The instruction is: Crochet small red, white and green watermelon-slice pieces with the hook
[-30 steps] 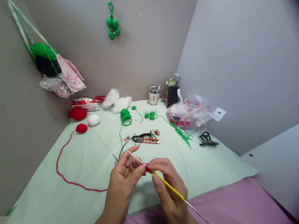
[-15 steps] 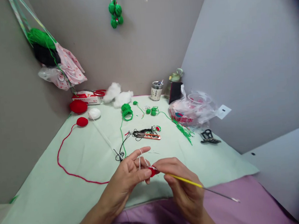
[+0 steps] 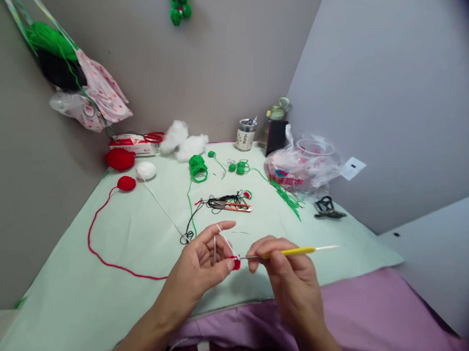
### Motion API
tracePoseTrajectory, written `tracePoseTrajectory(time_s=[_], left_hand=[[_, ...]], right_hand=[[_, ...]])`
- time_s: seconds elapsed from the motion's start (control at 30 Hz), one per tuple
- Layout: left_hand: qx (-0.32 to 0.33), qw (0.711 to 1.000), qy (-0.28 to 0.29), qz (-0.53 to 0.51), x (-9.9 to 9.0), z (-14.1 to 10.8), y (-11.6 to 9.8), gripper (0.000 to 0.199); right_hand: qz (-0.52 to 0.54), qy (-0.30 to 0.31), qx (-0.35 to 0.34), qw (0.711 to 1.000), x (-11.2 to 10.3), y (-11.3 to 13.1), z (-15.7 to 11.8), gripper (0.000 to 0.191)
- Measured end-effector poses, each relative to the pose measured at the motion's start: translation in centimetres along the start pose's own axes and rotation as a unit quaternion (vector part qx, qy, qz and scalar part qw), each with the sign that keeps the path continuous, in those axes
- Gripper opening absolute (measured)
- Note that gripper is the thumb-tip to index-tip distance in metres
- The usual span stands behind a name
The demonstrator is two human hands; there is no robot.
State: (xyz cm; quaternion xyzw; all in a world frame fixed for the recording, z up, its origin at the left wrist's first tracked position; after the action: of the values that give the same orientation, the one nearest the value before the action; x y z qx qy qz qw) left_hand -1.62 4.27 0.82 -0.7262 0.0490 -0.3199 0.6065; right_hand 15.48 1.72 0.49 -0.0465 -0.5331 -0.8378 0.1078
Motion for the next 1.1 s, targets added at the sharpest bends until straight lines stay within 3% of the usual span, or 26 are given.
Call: tracePoseTrajectory(time_s=[0.1, 0.23, 0.37, 0.43, 0.53, 0.67, 0.77, 1.1], left_hand=[[-0.004, 1.000, -0.004, -0.021, 0.5, 0.3, 0.4, 0.052], [0.018, 0.998, -0.051, -0.039, 1.2, 0.3, 0.6, 0.055], [0.015, 0.992, -0.075, -0.096, 1.6, 0.2, 1.2, 0.062], [-0.017, 0.985, -0.069, -0.158, 1.6, 0.2, 1.5, 0.062], [-0.051, 0.976, -0.055, -0.204, 1.2, 0.3, 1.5, 0.055], [-0.041, 0.985, -0.051, -0.161, 0.7, 0.2, 0.7, 0.044], [-0.026, 0.994, -0.045, -0.100, 1.1, 0.1, 0.6, 0.039], [0.009, 0.996, -0.070, -0.049, 1.0, -0.1, 0.8, 0.050]], right_hand=[[-0.085, 0.021, -0.036, 0.996, 0.8, 0.4, 0.1, 0.018], [-0.180, -0.011, -0.074, 0.981, 1.3, 0.5, -0.4, 0.023], [-0.349, -0.019, -0.160, 0.923, 1.9, 0.0, -1.5, 0.035], [-0.375, -0.017, -0.186, 0.908, 2.0, -0.1, -1.7, 0.042], [-0.299, -0.009, -0.138, 0.944, 1.3, 0.0, -1.2, 0.033], [-0.095, -0.053, -0.036, 0.993, -0.2, 0.0, -0.3, 0.022], [-0.009, -0.024, -0.001, 1.000, -0.1, -0.3, 0.0, 0.020], [-0.014, -0.004, 0.017, 1.000, 0.0, -1.1, 0.0, 0.020]])
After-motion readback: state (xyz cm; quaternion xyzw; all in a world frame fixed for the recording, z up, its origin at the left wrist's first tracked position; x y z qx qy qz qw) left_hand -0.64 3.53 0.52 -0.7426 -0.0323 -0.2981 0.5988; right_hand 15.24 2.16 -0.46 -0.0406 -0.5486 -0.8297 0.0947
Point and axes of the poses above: each hand's wrist, its own z-axis towards the middle knuckle, its own x-axis out of the palm, y = z × x, the point moved 3 cm from there along z, towards the middle knuckle, and after that the axes turned 8 degrees about y, right-handed, at the moved point
